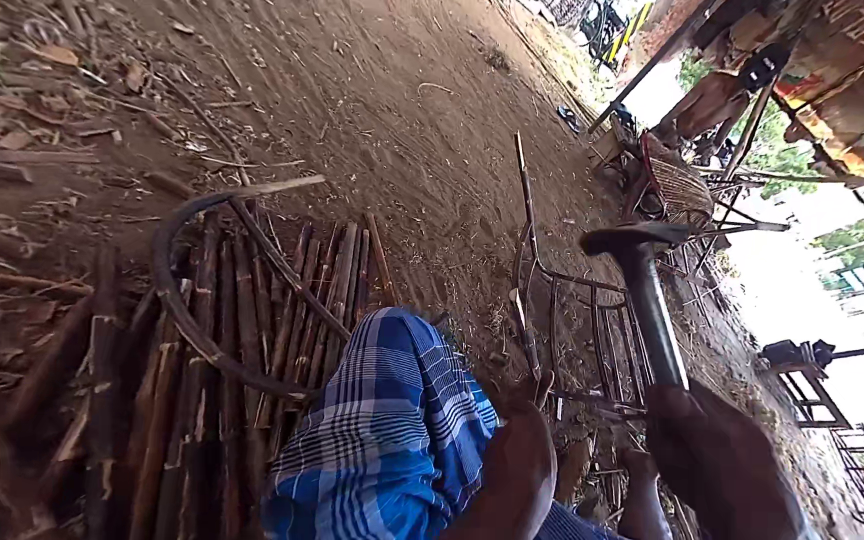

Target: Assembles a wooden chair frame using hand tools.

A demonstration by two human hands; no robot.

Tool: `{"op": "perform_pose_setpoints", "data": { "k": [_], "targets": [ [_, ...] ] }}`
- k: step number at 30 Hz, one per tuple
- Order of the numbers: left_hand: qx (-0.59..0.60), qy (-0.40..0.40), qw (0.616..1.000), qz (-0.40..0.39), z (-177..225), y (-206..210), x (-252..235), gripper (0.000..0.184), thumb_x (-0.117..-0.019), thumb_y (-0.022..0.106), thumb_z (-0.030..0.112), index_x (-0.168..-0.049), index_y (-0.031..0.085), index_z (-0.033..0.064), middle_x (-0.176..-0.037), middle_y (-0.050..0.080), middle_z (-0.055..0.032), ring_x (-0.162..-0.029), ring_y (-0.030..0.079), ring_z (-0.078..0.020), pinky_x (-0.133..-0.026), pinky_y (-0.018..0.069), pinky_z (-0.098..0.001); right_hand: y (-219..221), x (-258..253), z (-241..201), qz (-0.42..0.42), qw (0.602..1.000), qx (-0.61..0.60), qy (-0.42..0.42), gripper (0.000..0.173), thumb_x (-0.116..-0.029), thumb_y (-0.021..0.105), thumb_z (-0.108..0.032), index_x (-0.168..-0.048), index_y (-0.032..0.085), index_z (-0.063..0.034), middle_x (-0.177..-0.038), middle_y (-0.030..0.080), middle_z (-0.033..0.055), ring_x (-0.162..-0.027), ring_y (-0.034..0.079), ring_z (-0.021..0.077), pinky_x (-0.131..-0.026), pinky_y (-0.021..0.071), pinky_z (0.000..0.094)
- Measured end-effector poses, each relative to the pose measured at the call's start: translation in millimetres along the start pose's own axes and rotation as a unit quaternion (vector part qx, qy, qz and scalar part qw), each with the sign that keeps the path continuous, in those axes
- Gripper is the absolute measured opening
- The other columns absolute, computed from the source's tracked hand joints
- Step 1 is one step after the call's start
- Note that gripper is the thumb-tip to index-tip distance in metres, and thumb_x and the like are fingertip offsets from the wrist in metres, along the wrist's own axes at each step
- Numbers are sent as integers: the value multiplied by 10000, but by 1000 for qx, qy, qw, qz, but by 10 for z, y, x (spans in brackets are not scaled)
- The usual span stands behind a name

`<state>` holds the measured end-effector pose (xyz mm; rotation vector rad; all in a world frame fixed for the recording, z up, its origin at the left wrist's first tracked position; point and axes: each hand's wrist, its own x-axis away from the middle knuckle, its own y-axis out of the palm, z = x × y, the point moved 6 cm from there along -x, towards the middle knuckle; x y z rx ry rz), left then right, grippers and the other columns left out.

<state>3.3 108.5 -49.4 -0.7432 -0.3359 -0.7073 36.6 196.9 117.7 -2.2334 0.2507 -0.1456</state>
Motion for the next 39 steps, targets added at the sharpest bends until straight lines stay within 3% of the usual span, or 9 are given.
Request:
{"op": "perform_pose_setpoints", "data": {
  "k": [3, 6, 8, 11, 16, 20, 26, 30, 39],
  "targets": [
    [-7, 49, 993, 111, 11, -457, 368, 351, -1050, 444, 156, -1359, 521, 10, -1054, 702, -162, -902, 735, -313, -764, 605, -448, -157, 2, -6, 5, 996, -83, -24, 448, -1028, 462, -612, -945, 603, -194, -588, 414, -74, -425, 357, 49, -367, 338, 239],
    [23, 100, 940, 324, -91, -840, 494, 261, -1046, 508, 194, -1167, 619, -10, -771, 663, -113, -641, 695, -266, -573, 585, -413, -96, -9, 120, -13, 992, -127, -11, 432, -1032, 472, -590, -922, 594, -191, -572, 397, -61, -408, 336, 49, -357, 322, 229],
    [30, 110, 920, 374, -106, -958, 485, 369, -1045, 542, 363, -1099, 594, 2, -675, 590, -63, -559, 648, -231, -501, 545, -382, 4, -9, 206, -33, 987, -158, 8, 425, -1038, 468, -568, -904, 584, -181, -569, 377, -62, -407, 319, 43, -356, 303, 218],
    [30, 86, 931, 353, -73, -994, 390, 512, -1021, 569, 507, -1101, 576, 1, -710, 592, -81, -601, 662, -248, -531, 558, -394, 133, 8, 324, -49, 985, -164, 28, 441, -1038, 466, -572, -915, 591, -168, -571, 390, -49, -403, 329, 59, -348, 306, 231],
    [11, 48, 956, 289, -5, -930, 302, 219, -1066, 523, 210, -1156, 555, 13, -806, 642, -115, -707, 698, -279, -616, 580, -417, 190, 57, 421, -48, 982, -174, 53, 416, -1036, 490, -545, -932, 601, -158, -575, 395, -45, -403, 321, 58, -348, 287, 224],
    [19, 71, 934, 351, -39, -1047, 393, 254, -1081, 485, 196, -1200, 568, -13, -715, 621, -104, -618, 674, -271, -546, 564, -415, 170, 106, 466, -49, 981, -179, 62, 424, -1040, 487, -544, -928, 599, -152, -570, 387, -30, -398, 320, 70, -343, 282, 230],
    [28, 61, 941, 331, -59, -1042, 248, 320, -1077, 500, 187, -1308, 537, -32, -796, 659, -135, -705, 704, -299, -625, 592, -444, 243, 79, 505, -64, 980, -180, 56, 400, -1044, 489, -523, -956, 616, -153, -569, 387, -42, -393, 321, 61, -338, 289, 224],
    [23, 47, 947, 317, -56, -1075, 256, 256, -1086, 479, 209, -1222, 550, 4, -780, 645, -118, -709, 699, -286, -628, 586, -432, 251, 86, 527, -67, 980, -176, 68, 399, -1033, 511, -526, -956, 617, -150, -569, 386, -34, -397, 325, 70, -344, 291, 229],
    [33, 36, 958, 284, -22, -1068, 282, 290, -1088, 472, 228, -1259, 529, 0, -801, 650, -117, -712, 704, -273, -616, 584, -417, 260, 66, 498, -65, 978, -181, 74, 378, -1043, 506, -497, -963, 623, -146, -563, 390, -37, -391, 325, 62, -338, 291, 223]
  ]
}}
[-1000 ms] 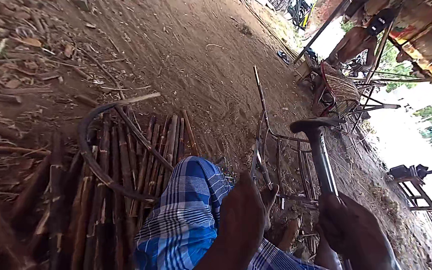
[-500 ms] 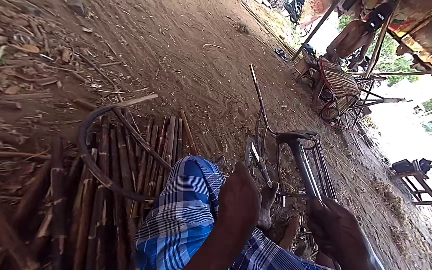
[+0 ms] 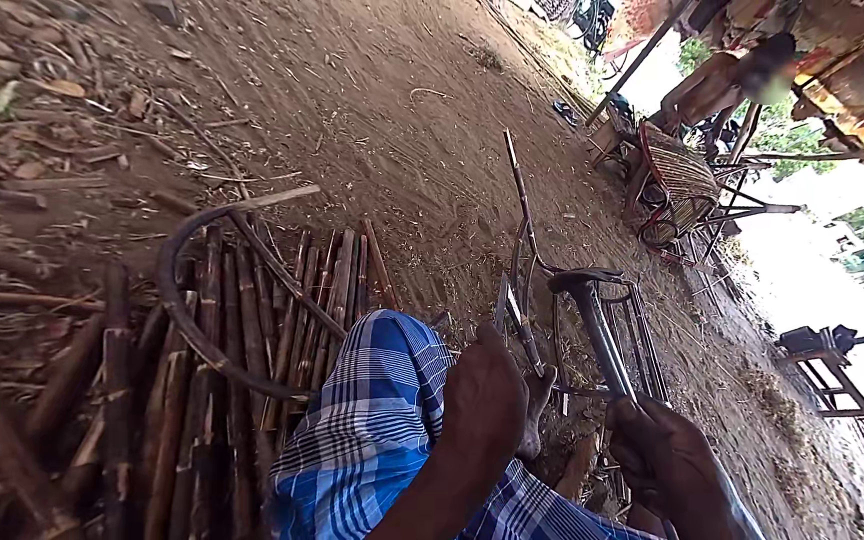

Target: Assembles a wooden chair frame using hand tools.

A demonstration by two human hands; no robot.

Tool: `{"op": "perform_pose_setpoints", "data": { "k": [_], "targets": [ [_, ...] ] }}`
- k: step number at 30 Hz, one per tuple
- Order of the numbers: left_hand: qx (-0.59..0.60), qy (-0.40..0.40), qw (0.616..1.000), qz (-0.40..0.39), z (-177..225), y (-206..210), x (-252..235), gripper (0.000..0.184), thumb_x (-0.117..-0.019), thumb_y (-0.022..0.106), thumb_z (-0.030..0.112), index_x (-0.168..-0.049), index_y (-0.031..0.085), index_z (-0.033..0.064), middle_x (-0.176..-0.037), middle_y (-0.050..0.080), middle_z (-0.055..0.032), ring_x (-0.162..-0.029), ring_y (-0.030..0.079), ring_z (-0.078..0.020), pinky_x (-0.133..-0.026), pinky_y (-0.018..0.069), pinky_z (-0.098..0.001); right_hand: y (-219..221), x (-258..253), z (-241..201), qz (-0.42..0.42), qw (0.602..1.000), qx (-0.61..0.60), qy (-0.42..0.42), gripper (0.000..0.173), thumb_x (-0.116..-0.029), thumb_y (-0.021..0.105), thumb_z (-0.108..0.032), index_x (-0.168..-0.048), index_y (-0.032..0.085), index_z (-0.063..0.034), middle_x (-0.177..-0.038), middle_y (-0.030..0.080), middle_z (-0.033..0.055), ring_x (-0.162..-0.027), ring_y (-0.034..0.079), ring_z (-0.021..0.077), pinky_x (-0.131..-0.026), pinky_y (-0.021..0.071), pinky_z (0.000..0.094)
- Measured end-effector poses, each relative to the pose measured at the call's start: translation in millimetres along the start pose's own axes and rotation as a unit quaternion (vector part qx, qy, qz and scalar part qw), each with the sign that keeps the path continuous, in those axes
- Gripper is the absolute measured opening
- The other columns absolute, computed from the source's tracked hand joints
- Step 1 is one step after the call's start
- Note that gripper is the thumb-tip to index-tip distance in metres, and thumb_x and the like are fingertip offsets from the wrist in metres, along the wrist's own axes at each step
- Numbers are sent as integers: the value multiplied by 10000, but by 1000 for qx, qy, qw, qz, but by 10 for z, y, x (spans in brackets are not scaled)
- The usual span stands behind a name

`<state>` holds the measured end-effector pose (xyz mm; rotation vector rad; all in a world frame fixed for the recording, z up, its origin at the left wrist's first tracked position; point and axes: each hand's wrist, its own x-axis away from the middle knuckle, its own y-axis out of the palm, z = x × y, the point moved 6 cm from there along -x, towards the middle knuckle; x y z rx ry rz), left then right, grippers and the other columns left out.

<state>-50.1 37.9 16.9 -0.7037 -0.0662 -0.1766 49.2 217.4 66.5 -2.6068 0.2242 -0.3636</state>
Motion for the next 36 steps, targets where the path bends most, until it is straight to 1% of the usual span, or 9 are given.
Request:
{"op": "perform_pose_setpoints", "data": {
  "k": [8, 12, 20, 23, 25, 28, 32, 34, 36],
  "targets": [
    [6, -11, 1000, -19, -3, 1, 8, 302, -1068, 536, 308, -1174, 538, 25, -815, 645, -115, -731, 702, -278, -630, 585, -423, 16, 27, -53, 3, 1000, -21, -10, 334, -963, 548, -225, -1280, 560, -120, -649, 480, -1, -432, 416, 96, -371, 379, 255],
    [15, -1, 1000, -11, 3, -5, 24, 434, -1001, 645, 438, -1142, 546, 39, -776, 626, -92, -702, 692, -261, -601, 575, -415, 1, -31, -69, 6, 998, -23, -56, 428, -1035, 536, -320, -1443, 472, -209, -633, 437, -7, -415, 402, 94, -349, 381, 251],
    [13, -16, 999, -30, 9, 47, -13, 364, -1028, 612, 378, -1148, 528, 45, -789, 621, -88, -720, 696, -258, -617, 579, -403, 71, -75, -192, -18, 999, -11, -24, 331, -1072, 421, -405, -1181, 595, -145, -589, 380, -43, -386, 323, 59, -325, 315, 227],
    [12, -33, 998, -59, 28, 77, -43, 368, -1026, 617, 365, -1189, 512, 52, -830, 644, -99, -769, 712, -272, -656, 591, -413, 76, -236, -116, -12, 987, 146, -66, 492, -1049, 396, -591, -1024, 616, -152, -579, 422, -25, -411, 392, 118, -361, 373, 297],
    [18, -47, 996, -77, 45, 83, -55, 396, -1013, 637, 345, -1224, 501, 38, -867, 656, -118, -810, 715, -295, -688, 595, -437, 46, -401, 85, -46, 968, 248, -12, 569, -1021, 331, -677, -953, 596, -178, -596, 467, -14, -461, 474, 152, -436, 447, 359],
    [38, -63, 994, -85, 74, 87, -84, 320, -1026, 592, 236, -1247, 497, 25, -915, 660, -136, -860, 713, -300, -734, 596, -445, -73, -428, 48, -84, 977, 178, 81, 532, -1024, 376, -628, -923, 579, -147, -594, 442, 5, -433, 418, 135, -404, 384, 312],
    [-2, -55, 996, -65, 74, 163, -85, 277, -1061, 494, 208, -1268, 492, 24, -870, 662, -122, -805, 723, -290, -682, 601, -421, 1, -119, -761, 3, 984, 65, -163, 448, -1044, 424, -605, -924, 568, -198, -591, 388, -78, -423, 332, 25, -367, 320, 206],
    [-6, -54, 996, -72, 104, 151, -102, 305, -1055, 531, 238, -1267, 492, 22, -885, 663, -127, -821, 723, -290, -696, 600, -426, 15, -192, -642, 48, 953, 175, -241, 526, -1051, 358, -633, -948, 562, -159, -600, 446, -54, -435, 416, 64, -376, 394, 265],
    [3, -56, 994, -93, 124, 135, -113, 423, -1004, 639, 324, -1254, 491, 17, -925, 667, -136, -875, 722, -300, -747, 601, -445, -29, -443, -195, -11, 945, 321, -70, 538, -1053, 333, -611, -967, 605, -155, -634, 501, -17, -517, 519, 133, -498, 479, 360]
  ]
}}
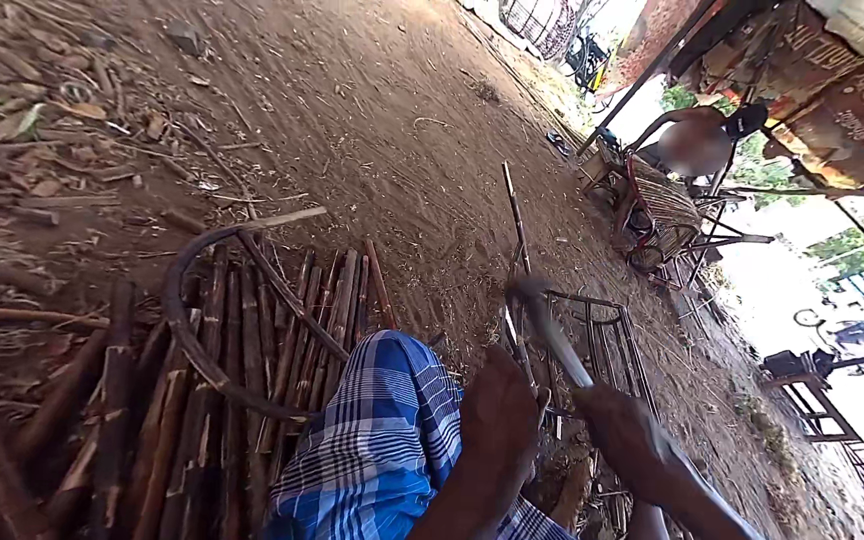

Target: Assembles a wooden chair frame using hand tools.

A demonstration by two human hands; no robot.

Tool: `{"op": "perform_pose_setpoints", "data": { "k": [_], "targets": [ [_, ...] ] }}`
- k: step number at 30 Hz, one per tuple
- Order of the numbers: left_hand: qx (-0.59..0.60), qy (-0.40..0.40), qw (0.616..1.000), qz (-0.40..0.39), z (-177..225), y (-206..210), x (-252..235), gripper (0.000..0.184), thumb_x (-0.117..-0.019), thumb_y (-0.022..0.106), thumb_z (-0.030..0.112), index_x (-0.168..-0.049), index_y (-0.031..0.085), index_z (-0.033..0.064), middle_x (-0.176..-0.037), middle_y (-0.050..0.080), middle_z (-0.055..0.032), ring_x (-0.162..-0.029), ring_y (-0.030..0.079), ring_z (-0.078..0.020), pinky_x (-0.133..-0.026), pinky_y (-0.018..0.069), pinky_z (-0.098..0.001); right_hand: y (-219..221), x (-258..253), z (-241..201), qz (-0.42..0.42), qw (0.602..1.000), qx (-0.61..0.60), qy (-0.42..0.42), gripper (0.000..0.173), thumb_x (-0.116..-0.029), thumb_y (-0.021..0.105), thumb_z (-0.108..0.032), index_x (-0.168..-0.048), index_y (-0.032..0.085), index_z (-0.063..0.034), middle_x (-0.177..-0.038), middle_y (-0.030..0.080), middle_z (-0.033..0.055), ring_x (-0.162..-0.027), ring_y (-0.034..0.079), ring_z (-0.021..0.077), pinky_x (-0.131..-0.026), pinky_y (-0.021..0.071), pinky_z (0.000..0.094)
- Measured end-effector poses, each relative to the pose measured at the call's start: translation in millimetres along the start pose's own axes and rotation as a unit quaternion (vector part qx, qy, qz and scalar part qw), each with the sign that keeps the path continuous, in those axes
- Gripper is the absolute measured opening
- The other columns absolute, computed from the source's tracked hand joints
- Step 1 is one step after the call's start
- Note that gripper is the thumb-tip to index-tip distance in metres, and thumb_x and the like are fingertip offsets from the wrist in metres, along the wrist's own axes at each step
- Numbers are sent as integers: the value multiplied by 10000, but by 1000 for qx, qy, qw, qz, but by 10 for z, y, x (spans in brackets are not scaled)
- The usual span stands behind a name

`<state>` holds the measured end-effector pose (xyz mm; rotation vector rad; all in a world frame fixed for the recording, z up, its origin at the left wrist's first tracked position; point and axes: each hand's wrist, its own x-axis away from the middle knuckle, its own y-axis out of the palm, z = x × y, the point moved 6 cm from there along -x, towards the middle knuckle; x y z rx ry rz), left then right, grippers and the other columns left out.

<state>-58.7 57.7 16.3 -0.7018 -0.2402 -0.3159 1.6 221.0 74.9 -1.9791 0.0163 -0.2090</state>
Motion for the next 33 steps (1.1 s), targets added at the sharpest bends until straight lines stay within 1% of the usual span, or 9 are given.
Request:
{"op": "perform_pose_setpoints", "data": {
  "k": [3, 8, 12, 18, 22, 26, 28, 31, 33],
  "targets": [
    [-10, 3, 1000, -15, -50, -52, -80, 560, -957, 679, 399, -1301, 499, -4, -1000, 681, -147, -970, 710, -309, -839, 582, -454, 64, -157, 229, -60, 989, -80, 112, 551, -1034, 355, -617, -915, 580, -128, -611, 476, 4, -477, 480, 154, -463, 445, 356],
    [-15, 3, 1000, -4, -37, -17, -63, 491, -1032, 543, 320, -1369, 488, -33, -1049, 698, -161, -1009, 717, -302, -866, 582, -430, -144, 112, -414, 133, 984, -59, -98, 555, -1054, 422, -575, -983, 640, -69, -597, 517, -15, -458, 510, 104, -410, 471, 322],
    [-11, -14, 999, -37, 27, 99, 31, 607, -991, 606, 363, -1425, 441, -27, -1126, 690, -185, -1051, 709, -327, -878, 585, -459, 187, -149, -6, -116, 988, 28, 95, 593, -1050, 363, -615, -1042, 607, -75, -803, 577, 103, -724, 603, 266, -701, 506, 496],
    [-41, 14, 999, -2, 37, 130, 16, 573, -1014, 571, 347, -1408, 459, -55, -1109, 693, -186, -1043, 714, -315, -877, 581, -434, -30, 152, -455, 120, 981, -32, -149, 569, -1064, 386, -573, -977, 628, -65, -581, 515, 10, -462, 528, 112, -420, 469, 315],
    [-50, -1, 998, -23, -27, 236, 40, 543, -1038, 527, 322, -1441, 438, -32, -1168, 682, -184, -1076, 703, -318, -902, 577, -446, 226, -36, 573, -64, 985, -35, 157, 582, -1047, 384, -604, -1034, 626, -76, -771, 571, 82, -667, 582, 244, -658, 506, 490],
    [-67, -19, 998, -8, -50, 303, -60, 378, -1068, 421, 170, -1390, 472, -19, -1097, 692, -169, -1033, 719, -292, -878, 584, -414, -118, 280, -18, 136, 988, -68, -20, 516, -1046, 434, -577, -1016, 657, -112, -612, 522, -18, -489, 529, 115, -454, 483, 338],
    [-75, -5, 997, 2, 14, 346, -54, 373, -1060, 436, 165, -1375, 480, -29, -1079, 692, -173, -1014, 723, -296, -865, 589, -413, 8, 263, -15, 143, 986, -18, -84, 496, -1053, 447, -513, -1028, 661, -67, -592, 552, 14, -477, 562, 129, -442, 503, 345],
    [-82, -16, 996, -22, 0, 454, -18, 403, -1046, 485, 181, -1395, 462, -18, -1096, 701, -160, -1034, 722, -299, -873, 591, -417, 256, 66, 545, -95, 984, 6, 149, 570, -1056, 367, -602, -1030, 598, -82, -790, 568, 100, -705, 599, 262, -682, 509, 490],
    [-77, -32, 996, -21, -18, 430, -62, 406, -1063, 449, 181, -1422, 448, -9, -1101, 705, -162, -1037, 725, -299, -878, 592, -420, 123, 47, 453, -54, 988, -21, 142, 581, -1033, 393, -639, -1032, 625, -105, -757, 573, 75, -666, 598, 240, -655, 516, 472]
  ]
}}
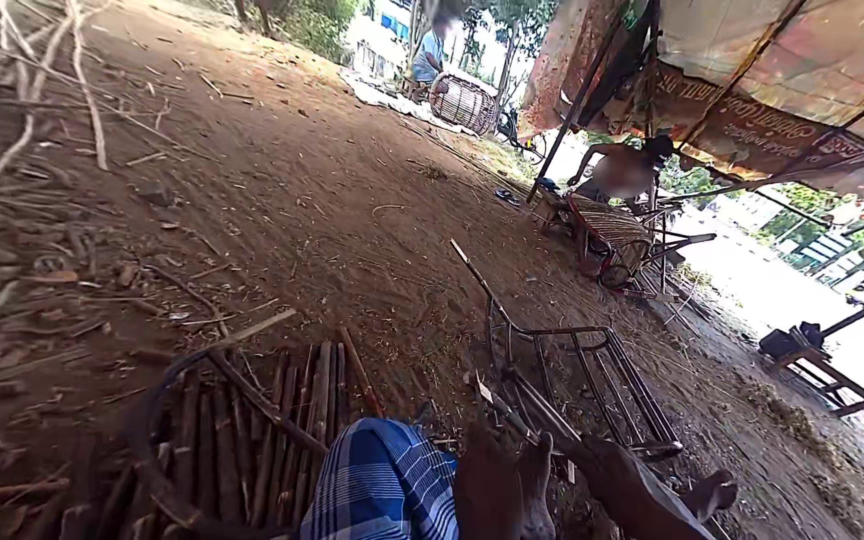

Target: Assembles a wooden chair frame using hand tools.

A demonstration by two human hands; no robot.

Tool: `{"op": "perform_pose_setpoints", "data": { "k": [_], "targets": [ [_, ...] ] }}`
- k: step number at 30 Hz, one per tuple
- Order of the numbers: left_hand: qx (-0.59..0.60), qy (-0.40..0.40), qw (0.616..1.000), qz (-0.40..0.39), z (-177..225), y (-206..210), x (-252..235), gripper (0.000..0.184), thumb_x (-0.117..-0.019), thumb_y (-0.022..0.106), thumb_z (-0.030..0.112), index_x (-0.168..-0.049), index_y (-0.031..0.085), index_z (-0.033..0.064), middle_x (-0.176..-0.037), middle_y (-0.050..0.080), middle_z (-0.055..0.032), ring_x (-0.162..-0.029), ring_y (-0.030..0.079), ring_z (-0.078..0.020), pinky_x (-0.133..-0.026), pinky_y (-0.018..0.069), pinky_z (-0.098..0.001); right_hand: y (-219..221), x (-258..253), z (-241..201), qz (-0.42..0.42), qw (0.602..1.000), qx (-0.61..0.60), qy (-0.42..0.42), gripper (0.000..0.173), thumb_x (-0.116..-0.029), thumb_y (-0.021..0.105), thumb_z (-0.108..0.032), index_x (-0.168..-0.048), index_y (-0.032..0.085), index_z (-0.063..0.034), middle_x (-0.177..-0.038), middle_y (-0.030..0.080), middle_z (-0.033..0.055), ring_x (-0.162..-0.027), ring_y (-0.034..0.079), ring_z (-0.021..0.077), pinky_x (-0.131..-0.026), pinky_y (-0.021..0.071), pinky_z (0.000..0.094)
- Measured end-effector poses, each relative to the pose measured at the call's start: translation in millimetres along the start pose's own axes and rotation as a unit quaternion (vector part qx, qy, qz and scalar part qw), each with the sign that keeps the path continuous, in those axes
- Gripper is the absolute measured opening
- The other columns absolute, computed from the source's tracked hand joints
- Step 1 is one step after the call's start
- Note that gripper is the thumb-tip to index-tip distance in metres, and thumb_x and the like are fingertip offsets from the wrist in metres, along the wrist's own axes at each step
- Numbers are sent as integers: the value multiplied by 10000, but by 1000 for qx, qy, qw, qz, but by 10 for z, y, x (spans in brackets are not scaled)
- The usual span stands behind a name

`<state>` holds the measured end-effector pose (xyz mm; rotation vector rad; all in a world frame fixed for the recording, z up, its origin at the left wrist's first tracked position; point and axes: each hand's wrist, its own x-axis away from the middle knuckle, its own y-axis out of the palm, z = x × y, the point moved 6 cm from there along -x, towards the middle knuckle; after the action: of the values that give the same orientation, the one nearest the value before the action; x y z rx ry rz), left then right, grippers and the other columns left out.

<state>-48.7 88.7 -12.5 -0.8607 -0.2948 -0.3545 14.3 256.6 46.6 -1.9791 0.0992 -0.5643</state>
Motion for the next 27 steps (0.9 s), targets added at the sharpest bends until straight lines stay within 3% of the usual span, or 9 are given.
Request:
{"op": "perform_pose_setpoints", "data": {
  "k": [4, 8, 10, 12, 14, 17, 18, 23, 27],
  "targets": [
    [-19, 9, 1000, 16, 44, 88, -6, 393, -1071, 430, 183, -1411, 461, -12, -1085, 704, -161, -1010, 731, -286, -858, 594, -407, -96, 410, -439, 201, 945, -22, -258, 550, -1055, 417, -565, -1009, 650, -68, -592, 538, 3, -470, 543, 107, -433, 488, 315],
    [9, 14, 1000, -9, 19, 167, 45, 487, -1036, 508, 188, -1458, 416, -36, -1158, 688, -191, -1078, 707, -314, -916, 578, -440, 187, -69, 226, -43, 999, 7, 15, 600, -1054, 365, -609, -1076, 611, -62, -831, 591, 126, -748, 614, 288, -717, 513, 520],
    [12, 10, 1000, -3, 29, 125, -54, 470, -1067, 455, 202, -1476, 404, -24, -1151, 693, -183, -1077, 710, -308, -917, 579, -430, 33, -18, 67, 26, 1000, -14, -11, 609, -1036, 374, -642, -1069, 635, -93, -771, 593, 83, -674, 613, 240, -657, 528, 477],
    [-5, 6, 1000, -2, 14, 210, -41, 441, -1089, 401, 205, -1467, 417, -22, -1130, 699, -172, -1060, 720, -292, -900, 587, -412, -59, 314, -241, 172, 971, -21, -165, 586, -1038, 407, -624, -1021, 672, -101, -623, 545, 0, -517, 558, 123, -491, 503, 341],
    [-8, 11, 1000, 6, 58, 238, -59, 434, -1079, 424, 191, -1460, 424, -16, -1125, 704, -167, -1044, 726, -291, -886, 591, -411, 21, 307, -246, 219, 945, 6, -241, 528, -1047, 427, -535, -984, 654, -63, -576, 533, 7, -464, 540, 113, -434, 483, 320],
    [13, 14, 1000, -11, 66, 319, -40, 477, -1052, 483, 184, -1477, 399, -15, -1143, 696, -175, -1057, 718, -300, -904, 587, -431, 247, -93, 390, -13, 999, 29, 10, 584, -1059, 378, -589, -1102, 628, -63, -849, 618, 139, -769, 632, 293, -741, 522, 527],
    [20, 12, 1000, -12, 44, 325, -53, 474, -1060, 466, 187, -1481, 393, -16, -1158, 691, -179, -1067, 714, -302, -916, 583, -435, 258, -126, 479, -18, 999, 12, 40, 583, -1061, 376, -582, -1118, 623, -57, -878, 622, 148, -800, 637, 306, -770, 517, 544],
    [16, 10, 1000, 7, 56, 411, -118, 410, -1088, 403, 199, -1436, 441, -14, -1103, 703, -173, -1025, 728, -299, -882, 593, -432, 69, 299, -127, 206, 956, -24, -207, 506, -1043, 450, -528, -1009, 667, -73, -591, 538, -2, -475, 542, 116, -444, 489, 326],
    [14, 16, 999, -25, 90, 479, -79, 482, -1049, 473, 176, -1475, 399, -36, -1149, 691, -186, -1075, 707, -319, -916, 579, -443, 222, -147, 376, -35, 999, 34, 20, 558, -1068, 366, -570, -1088, 616, -73, -884, 610, 134, -822, 631, 295, -772, 516, 523]
  ]
}}
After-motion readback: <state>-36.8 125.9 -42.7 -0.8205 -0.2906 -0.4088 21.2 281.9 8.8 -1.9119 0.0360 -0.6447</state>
